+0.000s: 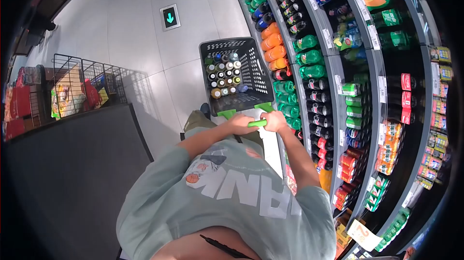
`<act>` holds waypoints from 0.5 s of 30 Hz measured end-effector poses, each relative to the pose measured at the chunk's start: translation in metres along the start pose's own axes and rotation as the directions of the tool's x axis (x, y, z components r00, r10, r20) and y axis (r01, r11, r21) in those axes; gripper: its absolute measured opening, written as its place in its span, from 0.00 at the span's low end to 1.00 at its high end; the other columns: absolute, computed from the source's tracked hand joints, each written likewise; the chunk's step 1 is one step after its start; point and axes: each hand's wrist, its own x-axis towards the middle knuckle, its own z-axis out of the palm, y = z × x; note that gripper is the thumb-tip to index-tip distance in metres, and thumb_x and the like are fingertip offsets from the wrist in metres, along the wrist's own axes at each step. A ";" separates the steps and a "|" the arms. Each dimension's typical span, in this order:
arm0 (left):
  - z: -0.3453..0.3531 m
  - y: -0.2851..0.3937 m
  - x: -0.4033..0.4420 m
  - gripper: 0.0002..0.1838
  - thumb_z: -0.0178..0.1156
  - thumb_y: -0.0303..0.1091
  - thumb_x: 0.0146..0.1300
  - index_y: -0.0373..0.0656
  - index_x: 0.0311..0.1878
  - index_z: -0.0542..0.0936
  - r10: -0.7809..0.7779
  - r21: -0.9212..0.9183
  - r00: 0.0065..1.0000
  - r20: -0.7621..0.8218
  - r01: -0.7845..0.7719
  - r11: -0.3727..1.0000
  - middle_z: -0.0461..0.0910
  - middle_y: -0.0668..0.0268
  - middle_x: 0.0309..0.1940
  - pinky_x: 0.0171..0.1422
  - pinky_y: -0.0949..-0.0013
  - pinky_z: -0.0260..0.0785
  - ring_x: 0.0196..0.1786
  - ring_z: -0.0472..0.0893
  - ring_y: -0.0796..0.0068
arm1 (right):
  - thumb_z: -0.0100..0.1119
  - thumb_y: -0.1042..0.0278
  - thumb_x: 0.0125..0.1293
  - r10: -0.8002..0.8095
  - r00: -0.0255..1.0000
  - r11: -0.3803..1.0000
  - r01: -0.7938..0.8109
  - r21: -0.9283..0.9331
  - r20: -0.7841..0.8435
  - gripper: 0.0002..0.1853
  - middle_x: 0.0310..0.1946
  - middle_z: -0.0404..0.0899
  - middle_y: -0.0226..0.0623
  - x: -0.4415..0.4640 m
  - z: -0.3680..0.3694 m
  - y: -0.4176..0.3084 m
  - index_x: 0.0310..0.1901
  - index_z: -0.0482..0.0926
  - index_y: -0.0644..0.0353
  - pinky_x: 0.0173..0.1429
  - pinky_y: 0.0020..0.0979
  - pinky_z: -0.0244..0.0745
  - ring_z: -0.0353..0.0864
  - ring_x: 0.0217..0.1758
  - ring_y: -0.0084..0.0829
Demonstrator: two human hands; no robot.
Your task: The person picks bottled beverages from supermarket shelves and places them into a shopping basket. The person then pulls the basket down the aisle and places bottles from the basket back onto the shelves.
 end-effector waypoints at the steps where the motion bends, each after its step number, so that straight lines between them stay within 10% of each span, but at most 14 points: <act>1: 0.000 -0.005 0.002 0.22 0.59 0.55 0.62 0.43 0.31 0.78 0.045 0.027 0.997 -0.063 -0.043 0.999 0.81 0.55 0.25 0.40 0.52 0.72 0.31 0.81 0.48 | 0.62 0.62 0.48 0.005 1.000 1.000 -0.005 0.001 0.002 0.13 0.30 0.85 0.43 0.005 -0.007 0.000 0.39 0.84 0.44 0.45 0.46 0.78 0.85 0.38 0.45; 5: -0.016 -0.004 0.006 0.21 0.60 0.56 0.58 0.45 0.35 0.83 -0.091 -0.051 0.995 -0.050 0.089 0.995 0.83 0.52 0.30 0.43 0.50 0.75 0.34 0.82 0.47 | 0.69 0.59 0.51 -0.282 0.835 0.888 0.039 0.459 0.473 0.35 0.51 0.79 0.39 0.047 -0.029 0.019 0.64 0.71 0.47 0.56 0.34 0.74 0.80 0.51 0.34; 8: -0.025 -0.005 0.011 0.20 0.61 0.55 0.56 0.45 0.33 0.82 -0.086 -0.089 0.990 -0.109 0.076 0.993 0.82 0.53 0.26 0.39 0.50 0.74 0.31 0.82 0.47 | 0.63 0.64 0.61 -0.504 0.749 0.542 -0.112 0.833 0.429 0.29 0.51 0.77 0.38 0.125 -0.023 0.039 0.64 0.70 0.61 0.60 0.29 0.72 0.77 0.53 0.27; 13: -0.045 -0.009 0.017 0.17 0.62 0.49 0.53 0.51 0.42 0.85 -0.137 -0.202 0.983 -0.119 0.111 0.973 0.83 0.59 0.28 0.36 0.54 0.75 0.31 0.82 0.53 | 0.62 0.59 0.61 -0.074 0.997 0.757 0.040 0.652 0.026 0.20 0.42 0.84 0.42 0.327 -0.017 0.073 0.55 0.77 0.53 0.48 0.36 0.77 0.84 0.48 0.35; 15: -0.035 -0.027 0.014 0.08 0.60 0.43 0.56 0.53 0.36 0.82 -0.145 -0.196 0.973 -0.181 0.109 0.975 0.78 0.62 0.21 0.28 0.56 0.73 0.25 0.80 0.61 | 0.62 0.50 0.59 0.277 0.960 0.820 -0.221 0.529 -0.029 0.26 0.46 0.83 0.47 0.463 0.017 0.101 0.58 0.75 0.49 0.51 0.43 0.77 0.83 0.50 0.45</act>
